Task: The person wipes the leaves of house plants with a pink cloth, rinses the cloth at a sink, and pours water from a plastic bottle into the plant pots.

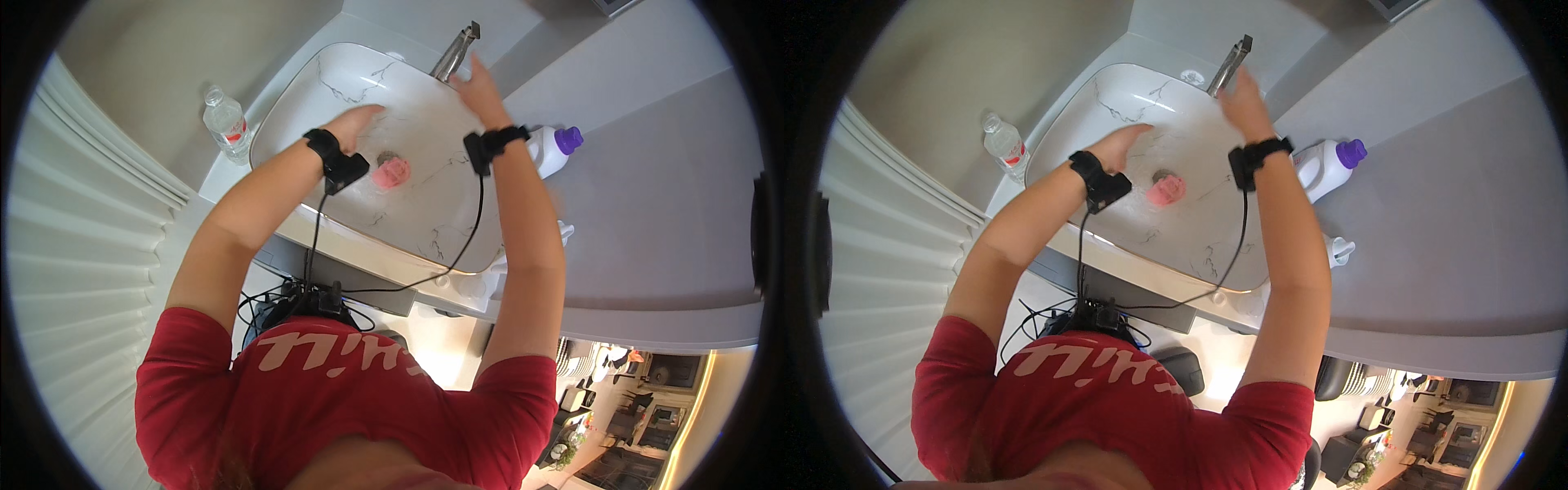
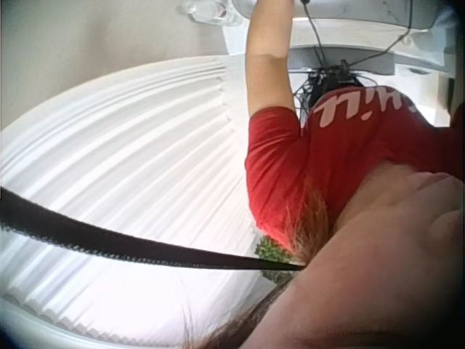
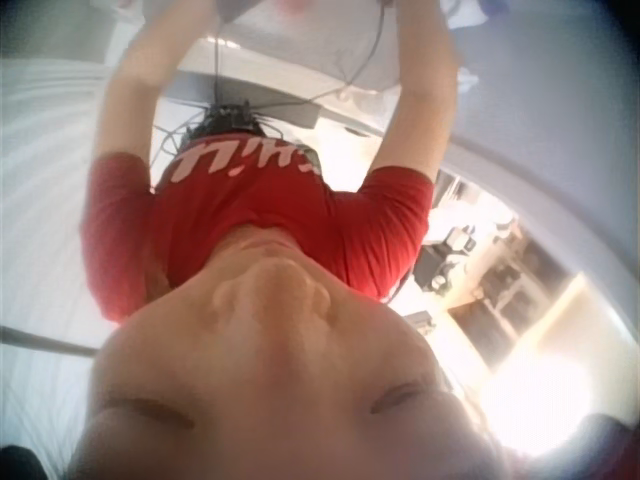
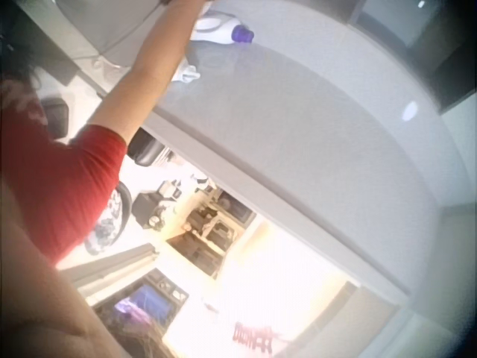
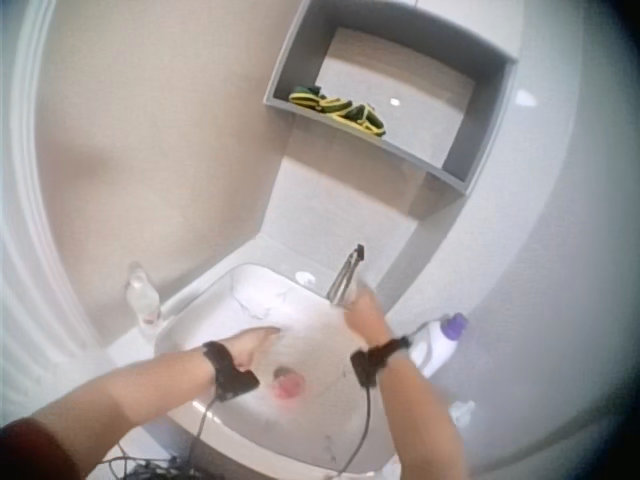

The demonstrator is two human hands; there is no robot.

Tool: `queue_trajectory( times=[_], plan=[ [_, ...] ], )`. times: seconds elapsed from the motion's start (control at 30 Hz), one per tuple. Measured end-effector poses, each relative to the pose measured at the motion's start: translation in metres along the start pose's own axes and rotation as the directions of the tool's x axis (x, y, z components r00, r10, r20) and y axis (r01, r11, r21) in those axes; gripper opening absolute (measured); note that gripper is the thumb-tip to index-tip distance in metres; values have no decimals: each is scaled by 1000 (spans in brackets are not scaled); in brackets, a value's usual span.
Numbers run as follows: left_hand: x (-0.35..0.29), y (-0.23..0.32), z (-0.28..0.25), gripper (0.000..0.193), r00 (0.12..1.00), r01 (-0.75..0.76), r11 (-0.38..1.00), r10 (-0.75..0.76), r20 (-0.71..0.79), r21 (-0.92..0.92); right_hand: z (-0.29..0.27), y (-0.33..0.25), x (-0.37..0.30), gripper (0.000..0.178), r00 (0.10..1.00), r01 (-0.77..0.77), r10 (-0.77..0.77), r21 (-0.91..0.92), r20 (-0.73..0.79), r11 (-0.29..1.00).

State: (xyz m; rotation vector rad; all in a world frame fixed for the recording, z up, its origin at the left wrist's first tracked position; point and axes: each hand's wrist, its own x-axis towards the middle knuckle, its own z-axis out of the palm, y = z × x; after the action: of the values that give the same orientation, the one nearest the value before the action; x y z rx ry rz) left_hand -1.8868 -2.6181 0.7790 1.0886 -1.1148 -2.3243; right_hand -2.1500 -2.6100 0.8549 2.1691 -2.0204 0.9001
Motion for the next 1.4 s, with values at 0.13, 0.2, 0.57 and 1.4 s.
queue_trajectory(
  times=[0.13, 0.2, 0.57, 1.4],
  plan=[
    [-5, 4, -5, 83, 965, 101, 975, -145, -219, -198, 70, 16, -103, 74, 827, -16, 166, -272, 537, 962],
    [-23, 7, 7, 82, 933, 88, 976, -151, -325, -200, 101, -6, -128, 52, 724, 62, 1, -66, 690, 996],
    [-2, -31, -2, 83, 962, 166, 978, -189, -200, -126, 114, -5, -138, 14, 858, 251, -194, -58, 476, 966],
    [29, -40, 18, 51, 973, 183, 979, -193, -126, -89, 91, -19, -92, 28, 644, -553, 324, 130, 693, 823]
  ],
)
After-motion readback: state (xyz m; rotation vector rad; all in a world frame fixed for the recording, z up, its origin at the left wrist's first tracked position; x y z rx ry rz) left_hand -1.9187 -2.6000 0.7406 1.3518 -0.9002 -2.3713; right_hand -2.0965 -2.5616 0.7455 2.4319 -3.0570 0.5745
